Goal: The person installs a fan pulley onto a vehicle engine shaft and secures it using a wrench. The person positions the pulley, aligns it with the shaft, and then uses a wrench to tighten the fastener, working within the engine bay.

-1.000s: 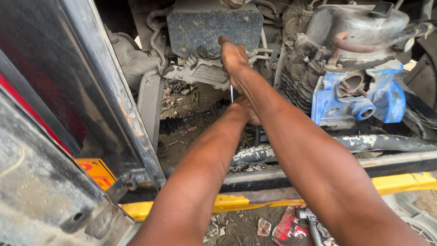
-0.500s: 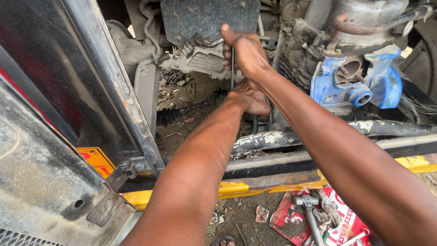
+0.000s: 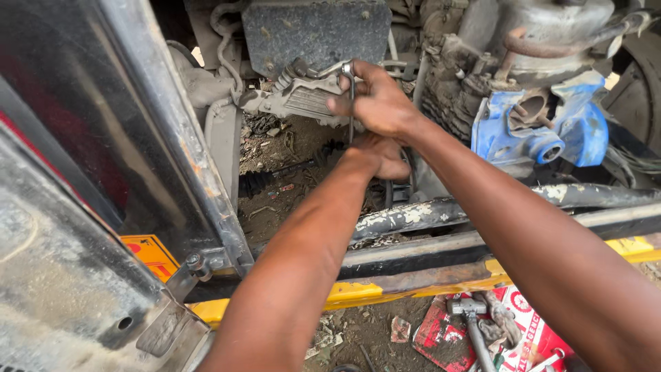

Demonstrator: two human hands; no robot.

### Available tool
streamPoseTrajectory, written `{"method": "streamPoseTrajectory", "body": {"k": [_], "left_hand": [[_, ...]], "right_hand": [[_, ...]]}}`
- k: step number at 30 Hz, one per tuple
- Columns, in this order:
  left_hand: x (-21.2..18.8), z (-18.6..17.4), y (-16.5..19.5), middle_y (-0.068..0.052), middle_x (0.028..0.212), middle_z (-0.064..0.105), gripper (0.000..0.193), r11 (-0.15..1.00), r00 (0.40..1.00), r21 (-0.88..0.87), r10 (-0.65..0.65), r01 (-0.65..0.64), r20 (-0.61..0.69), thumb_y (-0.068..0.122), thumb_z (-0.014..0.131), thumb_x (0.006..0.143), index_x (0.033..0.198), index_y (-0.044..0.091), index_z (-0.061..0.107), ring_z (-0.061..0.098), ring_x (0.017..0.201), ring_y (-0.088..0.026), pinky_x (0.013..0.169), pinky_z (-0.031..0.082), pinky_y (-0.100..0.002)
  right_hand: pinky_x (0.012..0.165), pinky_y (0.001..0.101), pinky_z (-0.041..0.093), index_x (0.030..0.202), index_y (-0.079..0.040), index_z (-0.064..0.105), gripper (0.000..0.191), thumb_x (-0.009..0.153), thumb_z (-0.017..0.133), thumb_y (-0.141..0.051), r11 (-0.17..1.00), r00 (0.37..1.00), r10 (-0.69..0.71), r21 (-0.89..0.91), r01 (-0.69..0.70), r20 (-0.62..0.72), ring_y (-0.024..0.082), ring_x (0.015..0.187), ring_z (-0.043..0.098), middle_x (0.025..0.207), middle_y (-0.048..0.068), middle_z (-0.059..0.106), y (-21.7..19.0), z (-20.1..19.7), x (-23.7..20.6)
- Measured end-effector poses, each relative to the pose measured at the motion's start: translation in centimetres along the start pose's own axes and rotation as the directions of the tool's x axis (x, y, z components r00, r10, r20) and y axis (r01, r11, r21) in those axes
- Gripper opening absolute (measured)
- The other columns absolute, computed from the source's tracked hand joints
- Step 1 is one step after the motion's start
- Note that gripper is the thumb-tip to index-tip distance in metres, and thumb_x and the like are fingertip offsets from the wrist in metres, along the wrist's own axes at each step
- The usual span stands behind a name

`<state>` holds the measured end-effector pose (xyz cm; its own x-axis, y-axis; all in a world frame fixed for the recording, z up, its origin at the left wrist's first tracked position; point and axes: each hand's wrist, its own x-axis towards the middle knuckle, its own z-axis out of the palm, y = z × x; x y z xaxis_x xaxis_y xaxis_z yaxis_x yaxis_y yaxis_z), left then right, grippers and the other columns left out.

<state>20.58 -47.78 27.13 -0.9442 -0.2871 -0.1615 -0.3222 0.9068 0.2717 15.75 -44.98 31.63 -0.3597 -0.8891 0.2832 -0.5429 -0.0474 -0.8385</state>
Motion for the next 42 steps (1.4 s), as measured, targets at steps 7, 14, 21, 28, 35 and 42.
{"method": "streamPoseTrajectory", "body": {"k": [7, 14, 21, 28, 35, 42], "left_hand": [[-3.3, -1.3, -1.7, -0.015, 0.136, 0.061, 0.070, 0.986, 0.995, -0.152, -0.056, 0.069, 0.089, 0.038, 0.082, 0.074, 0.131, 0.005, 0.061, 0.061, 0.124, -0.028, 0.106, 0.049, -0.043], [-3.6, -1.9, -6.8, -0.013, 0.110, 0.079, 0.030, 0.828, 0.952, -0.491, -0.155, 0.272, 0.265, 0.014, 0.075, 0.088, 0.115, 0.004, 0.074, 0.075, 0.094, -0.023, 0.080, 0.058, -0.036], [0.1, 2.4, -9.6, -0.012, 0.110, 0.082, 0.023, 0.732, 0.959, -0.623, -0.165, 0.275, 0.229, 0.015, 0.060, 0.099, 0.109, -0.001, 0.073, 0.081, 0.090, -0.016, 0.072, 0.064, -0.029], [0.2, 2.8, -10.3, -0.011, 0.118, 0.076, 0.028, 0.491, 0.937, -0.800, -0.135, 0.345, 0.321, 0.008, 0.049, 0.100, 0.123, 0.007, 0.066, 0.075, 0.098, -0.019, 0.081, 0.063, -0.035], [-0.2, 2.9, -10.2, -0.012, 0.121, 0.069, 0.051, 0.245, 0.976, -0.945, -0.036, 0.216, 0.214, -0.018, 0.051, 0.082, 0.126, 0.005, 0.062, 0.071, 0.107, -0.023, 0.089, 0.064, -0.034], [2.7, 4.6, -12.0, -0.014, 0.133, 0.067, 0.064, 0.140, 0.987, -0.979, 0.040, 0.147, 0.154, -0.026, 0.041, 0.068, 0.125, -0.004, 0.060, 0.073, 0.112, -0.030, 0.085, 0.064, -0.028]], "right_hand": [[0.073, 0.0314, 0.053, 0.102, -0.007, 0.063, 0.018, 0.087, 0.071, -0.002, 0.979, 0.981, 0.157, -0.150, -0.139, 0.113, 0.013, 0.083, 0.064, 0.086, 0.004, 0.069, 2.9, 0.0, 1.8], [0.071, 0.0359, 0.063, 0.110, -0.006, 0.058, 0.027, 0.085, 0.055, 0.003, 0.962, 0.970, 0.208, -0.206, -0.180, 0.127, 0.019, 0.083, 0.070, 0.095, 0.007, 0.069, 1.4, -1.0, 1.9], [0.071, 0.0413, 0.060, 0.118, -0.007, 0.055, 0.025, 0.094, 0.059, -0.006, 0.931, 0.972, 0.228, -0.305, -0.200, 0.059, 0.023, 0.077, 0.070, 0.097, 0.014, 0.069, -1.0, 0.0, 0.5], [0.080, 0.0399, 0.060, 0.118, -0.004, 0.057, 0.027, 0.092, 0.051, 0.001, 0.949, 0.999, 0.043, -0.313, -0.037, 0.011, 0.022, 0.092, 0.076, 0.099, 0.016, 0.077, 0.8, 0.2, 1.0], [0.086, 0.0411, 0.057, 0.117, -0.003, 0.059, 0.028, 0.091, 0.051, 0.002, 0.929, 0.999, -0.018, -0.370, 0.006, -0.030, 0.023, 0.096, 0.076, 0.096, 0.015, 0.077, 1.2, 0.6, 1.1], [0.085, 0.0423, 0.058, 0.124, -0.003, 0.058, 0.032, 0.094, 0.050, 0.002, 0.938, 0.995, 0.071, -0.336, -0.089, -0.063, 0.023, 0.096, 0.076, 0.097, 0.015, 0.076, 0.7, 0.9, 0.9]]}}
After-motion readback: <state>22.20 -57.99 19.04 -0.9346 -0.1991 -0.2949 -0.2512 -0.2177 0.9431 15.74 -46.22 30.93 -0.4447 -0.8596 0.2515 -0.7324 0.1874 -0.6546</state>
